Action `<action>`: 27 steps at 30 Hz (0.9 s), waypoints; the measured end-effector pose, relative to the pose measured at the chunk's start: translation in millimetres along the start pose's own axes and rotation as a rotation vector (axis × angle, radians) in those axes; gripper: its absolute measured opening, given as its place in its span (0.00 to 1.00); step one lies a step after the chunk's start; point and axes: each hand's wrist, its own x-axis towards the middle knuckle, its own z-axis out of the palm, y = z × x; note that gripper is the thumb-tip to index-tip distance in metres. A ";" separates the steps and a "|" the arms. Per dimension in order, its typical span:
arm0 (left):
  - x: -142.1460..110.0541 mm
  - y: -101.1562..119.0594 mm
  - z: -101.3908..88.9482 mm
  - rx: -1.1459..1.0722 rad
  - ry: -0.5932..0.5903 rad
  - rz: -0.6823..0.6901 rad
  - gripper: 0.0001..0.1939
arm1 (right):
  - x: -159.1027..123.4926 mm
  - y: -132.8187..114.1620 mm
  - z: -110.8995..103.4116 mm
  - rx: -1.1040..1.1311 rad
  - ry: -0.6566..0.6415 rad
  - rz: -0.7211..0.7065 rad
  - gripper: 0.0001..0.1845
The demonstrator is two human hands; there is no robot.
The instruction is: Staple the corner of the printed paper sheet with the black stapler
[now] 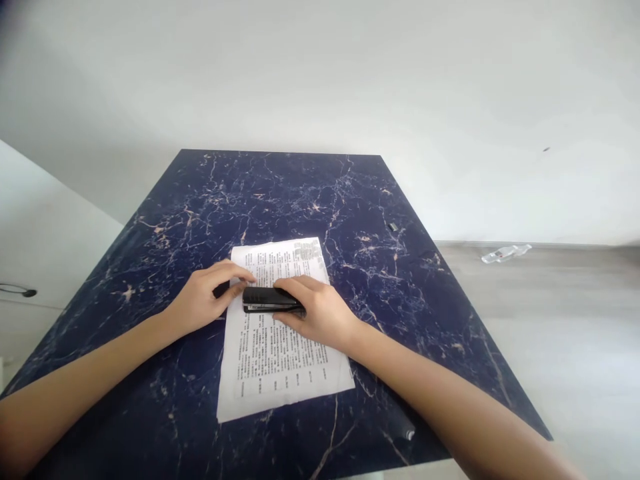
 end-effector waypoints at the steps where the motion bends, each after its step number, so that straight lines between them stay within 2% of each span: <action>1: -0.5 -0.8 0.9 0.080 0.062 -0.008 0.10 | 0.0 -0.8 0.5 -0.014 0.004 -0.038 0.24; 4: -2.2 -7.0 6.4 0.341 0.166 -0.114 0.18 | 0.5 -3.3 3.4 -0.081 0.022 -0.151 0.27; 7: -3.9 -15.6 12.3 0.439 0.119 -0.225 0.28 | 0.7 -4.5 7.0 -0.137 0.043 -0.204 0.26; 10: -4.9 -19.7 13.6 0.435 0.057 -0.241 0.26 | 0.5 -3.9 3.9 -0.129 0.082 -0.200 0.26; 12: -4.9 -18.3 11.4 0.423 0.054 -0.225 0.23 | 0.3 -1.3 -6.2 -0.094 0.144 -0.143 0.28; 14: -4.1 -14.5 7.7 0.370 0.061 -0.213 0.21 | -0.6 5.2 -23.0 -0.100 0.233 -0.027 0.29; 17: -2.9 -9.1 2.4 0.249 0.110 -0.179 0.18 | -4.2 24.7 -53.9 -0.225 0.377 0.138 0.26; 19: -2.7 -7.8 0.4 0.182 0.163 -0.155 0.15 | -7.7 42.5 -72.0 -0.312 0.421 0.202 0.24; 23: -3.9 -9.7 -0.7 -0.009 0.177 -0.217 0.14 | -13.6 74.3 -90.6 -0.376 0.379 0.293 0.23; 27: -3.8 -13.1 -1.6 -0.119 0.152 -0.312 0.15 | -15.1 83.9 -92.4 -0.372 0.302 0.330 0.23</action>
